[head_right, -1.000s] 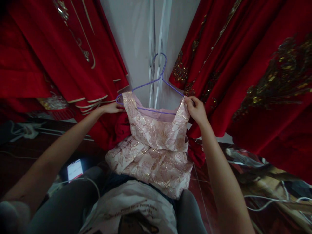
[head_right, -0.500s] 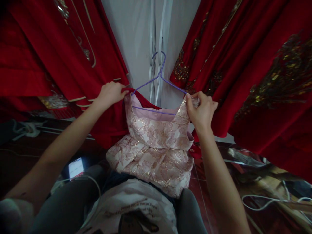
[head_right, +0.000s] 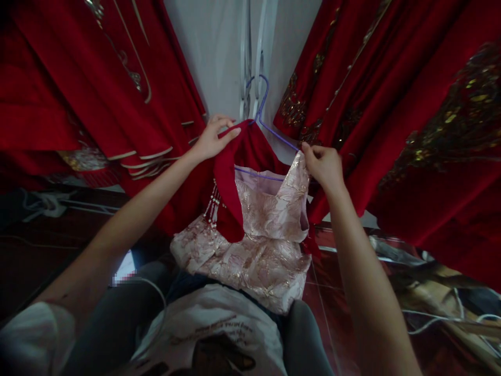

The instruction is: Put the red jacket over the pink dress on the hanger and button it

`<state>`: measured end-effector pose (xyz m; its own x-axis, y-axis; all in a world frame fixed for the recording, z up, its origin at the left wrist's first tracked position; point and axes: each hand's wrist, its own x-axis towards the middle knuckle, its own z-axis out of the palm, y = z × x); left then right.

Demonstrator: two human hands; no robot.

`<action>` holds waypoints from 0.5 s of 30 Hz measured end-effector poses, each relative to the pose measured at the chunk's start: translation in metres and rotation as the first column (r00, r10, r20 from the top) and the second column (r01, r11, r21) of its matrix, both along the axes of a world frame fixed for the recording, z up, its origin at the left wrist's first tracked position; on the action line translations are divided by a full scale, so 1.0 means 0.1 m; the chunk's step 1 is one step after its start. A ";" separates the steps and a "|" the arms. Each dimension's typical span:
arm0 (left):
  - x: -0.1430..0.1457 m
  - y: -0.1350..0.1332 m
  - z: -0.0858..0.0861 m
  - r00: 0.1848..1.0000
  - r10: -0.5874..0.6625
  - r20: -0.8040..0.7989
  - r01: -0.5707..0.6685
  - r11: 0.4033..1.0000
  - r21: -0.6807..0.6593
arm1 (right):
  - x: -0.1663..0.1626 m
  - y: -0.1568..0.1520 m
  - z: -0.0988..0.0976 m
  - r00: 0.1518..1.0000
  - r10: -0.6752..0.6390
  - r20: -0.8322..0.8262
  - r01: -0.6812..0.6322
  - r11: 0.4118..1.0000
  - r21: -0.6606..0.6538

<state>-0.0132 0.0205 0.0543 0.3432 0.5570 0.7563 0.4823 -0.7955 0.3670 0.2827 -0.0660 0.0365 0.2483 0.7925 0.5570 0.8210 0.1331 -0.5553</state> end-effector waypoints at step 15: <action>-0.22 -0.07 0.03 0.912 -0.059 -0.405 -0.011 0.986 -0.168 | -0.27 0.82 0.25 0.834 0.471 -0.288 -0.548 0.765 -0.338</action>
